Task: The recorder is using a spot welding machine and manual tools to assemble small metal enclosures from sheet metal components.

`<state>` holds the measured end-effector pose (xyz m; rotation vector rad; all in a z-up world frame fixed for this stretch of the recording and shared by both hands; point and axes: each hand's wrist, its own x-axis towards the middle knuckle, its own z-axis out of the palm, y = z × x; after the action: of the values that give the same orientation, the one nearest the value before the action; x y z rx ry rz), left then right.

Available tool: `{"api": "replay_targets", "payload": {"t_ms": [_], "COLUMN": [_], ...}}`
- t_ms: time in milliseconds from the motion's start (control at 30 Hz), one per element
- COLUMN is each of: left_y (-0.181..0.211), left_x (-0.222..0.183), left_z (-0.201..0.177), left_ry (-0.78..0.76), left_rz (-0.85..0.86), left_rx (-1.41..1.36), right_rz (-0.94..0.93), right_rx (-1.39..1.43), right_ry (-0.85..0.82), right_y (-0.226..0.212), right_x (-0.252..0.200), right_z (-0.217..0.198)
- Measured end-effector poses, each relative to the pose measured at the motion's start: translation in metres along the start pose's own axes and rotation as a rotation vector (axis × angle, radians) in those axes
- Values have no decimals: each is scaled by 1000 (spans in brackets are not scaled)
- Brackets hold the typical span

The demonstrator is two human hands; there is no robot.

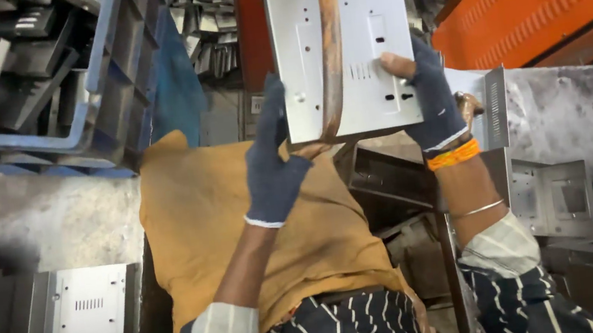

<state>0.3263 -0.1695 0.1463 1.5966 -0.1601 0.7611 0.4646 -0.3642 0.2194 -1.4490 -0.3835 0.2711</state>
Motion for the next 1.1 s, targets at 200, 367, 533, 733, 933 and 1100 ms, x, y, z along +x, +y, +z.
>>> {"api": "replay_targets", "payload": {"t_ms": [200, 367, 533, 733, 933, 1100], "left_y": [-13, 2, -9, 4, -11, -21], "left_x": [-2, 6, 3, 14, 14, 6], "left_z": [-26, -39, -67, -90, -108, -66], "left_ry": [-68, -123, -124, -109, -85, 27], "left_rz": [-123, -230, -115, -164, -131, -168], "left_rx": [-220, -182, -230, -133, -89, -46], "right_rz": [-6, 18, -67, -11, -164, 101], "right_rx": [-44, 89, -14, 290, 267, 823], "right_ry": [91, 49, 76, -16, 15, 99], "right_y": [9, -1, 22, 49, 90, 93], "right_x": [0, -15, 0, 10, 25, 4], "right_z": [9, 28, 45, 54, 57, 19]}}
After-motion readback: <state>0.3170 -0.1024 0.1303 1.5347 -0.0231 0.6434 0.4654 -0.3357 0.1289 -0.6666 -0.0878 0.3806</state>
